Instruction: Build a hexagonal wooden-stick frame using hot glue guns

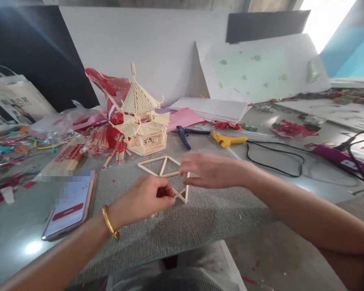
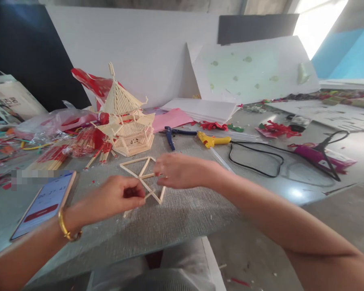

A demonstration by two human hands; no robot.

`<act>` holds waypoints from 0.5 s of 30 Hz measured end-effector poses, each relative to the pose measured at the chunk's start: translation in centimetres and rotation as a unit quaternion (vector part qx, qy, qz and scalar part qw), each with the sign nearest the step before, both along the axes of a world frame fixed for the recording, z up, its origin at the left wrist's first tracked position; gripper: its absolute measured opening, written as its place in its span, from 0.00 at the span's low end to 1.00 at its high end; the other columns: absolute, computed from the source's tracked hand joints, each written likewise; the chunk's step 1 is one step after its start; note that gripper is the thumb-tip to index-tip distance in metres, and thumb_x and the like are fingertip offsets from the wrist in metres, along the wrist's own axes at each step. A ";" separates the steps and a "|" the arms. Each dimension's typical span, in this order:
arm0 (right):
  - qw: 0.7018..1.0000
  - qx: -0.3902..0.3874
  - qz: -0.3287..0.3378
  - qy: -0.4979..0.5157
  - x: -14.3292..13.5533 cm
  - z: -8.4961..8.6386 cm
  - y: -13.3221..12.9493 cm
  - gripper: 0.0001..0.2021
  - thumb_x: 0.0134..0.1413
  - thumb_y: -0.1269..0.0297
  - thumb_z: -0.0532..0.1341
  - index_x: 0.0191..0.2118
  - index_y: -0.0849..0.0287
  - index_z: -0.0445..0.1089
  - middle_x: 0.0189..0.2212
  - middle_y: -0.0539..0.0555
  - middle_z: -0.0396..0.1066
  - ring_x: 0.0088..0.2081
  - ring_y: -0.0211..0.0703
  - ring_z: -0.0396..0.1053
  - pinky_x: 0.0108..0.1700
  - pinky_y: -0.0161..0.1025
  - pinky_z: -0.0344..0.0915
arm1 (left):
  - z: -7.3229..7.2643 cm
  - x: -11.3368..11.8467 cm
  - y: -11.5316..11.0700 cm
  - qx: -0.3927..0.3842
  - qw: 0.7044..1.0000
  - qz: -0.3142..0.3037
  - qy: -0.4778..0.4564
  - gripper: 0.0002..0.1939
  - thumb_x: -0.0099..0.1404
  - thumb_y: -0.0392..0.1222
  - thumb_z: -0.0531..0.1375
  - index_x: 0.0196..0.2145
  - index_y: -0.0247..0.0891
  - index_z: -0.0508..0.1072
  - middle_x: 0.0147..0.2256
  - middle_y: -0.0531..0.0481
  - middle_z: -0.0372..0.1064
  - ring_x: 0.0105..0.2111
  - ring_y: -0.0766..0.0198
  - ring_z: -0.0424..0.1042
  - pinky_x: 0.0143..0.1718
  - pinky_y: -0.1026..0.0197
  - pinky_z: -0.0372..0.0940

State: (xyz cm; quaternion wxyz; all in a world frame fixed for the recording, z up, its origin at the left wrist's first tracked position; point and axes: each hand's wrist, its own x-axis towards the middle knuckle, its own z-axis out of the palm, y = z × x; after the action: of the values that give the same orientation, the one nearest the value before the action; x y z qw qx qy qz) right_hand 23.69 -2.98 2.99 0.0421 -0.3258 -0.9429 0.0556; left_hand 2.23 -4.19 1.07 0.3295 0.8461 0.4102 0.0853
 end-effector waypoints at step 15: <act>0.938 0.016 -0.321 -0.127 15.4 1.2 6.6 0.23 0.36 0.76 0.64 0.45 0.64 0.70 0.46 0.64 0.69 0.48 0.57 0.65 0.49 0.48 0.60 | 0.0 -2.0 0.8 -0.058 0.970 0.116 -0.208 0.12 0.59 0.50 0.58 0.30 0.37 0.69 0.24 0.56 0.62 0.26 0.68 0.60 0.29 0.64 0.57</act>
State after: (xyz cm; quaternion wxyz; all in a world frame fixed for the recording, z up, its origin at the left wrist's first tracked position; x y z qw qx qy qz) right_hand 39.12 3.63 4.21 -0.0575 -0.6147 -0.7865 -0.0178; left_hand 0.25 -3.35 1.07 0.4442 0.7360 0.4322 0.2725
